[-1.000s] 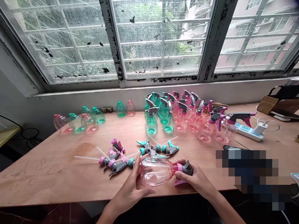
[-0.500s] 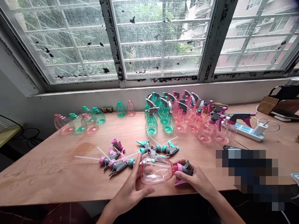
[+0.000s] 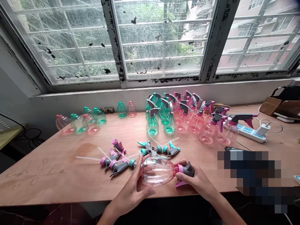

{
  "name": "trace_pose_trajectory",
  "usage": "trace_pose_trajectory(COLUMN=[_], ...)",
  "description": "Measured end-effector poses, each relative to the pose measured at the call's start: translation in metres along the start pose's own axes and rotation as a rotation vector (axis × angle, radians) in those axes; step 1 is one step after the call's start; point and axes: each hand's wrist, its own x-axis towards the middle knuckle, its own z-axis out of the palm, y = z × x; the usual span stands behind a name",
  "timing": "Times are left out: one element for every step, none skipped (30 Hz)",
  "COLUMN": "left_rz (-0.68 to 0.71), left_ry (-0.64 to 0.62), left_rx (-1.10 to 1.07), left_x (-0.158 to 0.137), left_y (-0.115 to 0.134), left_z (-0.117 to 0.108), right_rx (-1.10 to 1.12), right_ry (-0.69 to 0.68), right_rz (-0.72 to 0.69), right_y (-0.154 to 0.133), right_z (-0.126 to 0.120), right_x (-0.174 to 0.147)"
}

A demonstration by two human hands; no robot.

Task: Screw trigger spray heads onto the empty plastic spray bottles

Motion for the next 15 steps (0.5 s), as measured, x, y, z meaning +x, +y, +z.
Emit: trace_pose_trajectory(left_rz=[0.0,0.001,0.002,0.004,0.009,0.017,0.023,0.026,0.024,0.018,0.01,0.002,-0.005,-0.011,-0.017], left_ry=[-0.01,-0.019,-0.024,-0.026,-0.024,-0.021,-0.018,-0.018,-0.022,-0.02,-0.016,-0.009,-0.003,-0.002,-0.007], left_rx=[-0.013,-0.02,-0.019,-0.013,-0.007,-0.003,-0.002,-0.006,-0.012,-0.018,-0.019,-0.02,-0.021,-0.021,-0.021], left_x=[0.0,0.0,0.001,0.001,0.001,0.001,0.001,0.001,0.001,0.001,0.001,0.001,0.001,0.001,0.001], left_y=[0.0,0.0,-0.001,-0.003,-0.006,-0.008,-0.011,-0.012,-0.013,-0.012,-0.011,-0.009,-0.007,-0.005,-0.003], left_z=[0.0,0.0,-0.001,-0.001,-0.001,-0.002,-0.002,-0.002,-0.002,-0.002,-0.002,-0.002,-0.001,-0.001,-0.001], right_rx=[0.0,-0.001,-0.003,-0.003,-0.005,-0.006,-0.007,-0.01,-0.013,-0.015,-0.016,-0.016,-0.016,-0.016,-0.015], right_ry=[-0.004,-0.005,-0.004,-0.002,-0.002,-0.002,-0.004,-0.007,-0.006,-0.006,-0.004,-0.005,-0.008,-0.009,-0.008], right_rz=[0.001,0.002,0.003,0.005,0.007,0.01,0.013,0.014,0.013,0.012,0.01,0.01,0.01,0.011,0.012], right_y=[0.0,0.0,0.0,0.0,0.0,0.0,-0.001,-0.001,-0.001,-0.002,-0.002,-0.003,-0.003,-0.003,-0.003], right_z=[0.0,0.0,0.0,0.0,0.0,-0.001,-0.001,-0.001,0.0,0.0,0.0,0.0,0.0,0.001,0.001], right_x=[0.0,0.0,0.0,0.0,0.001,0.001,0.001,0.0,0.0,0.0,0.0,-0.001,-0.001,-0.001,0.0])
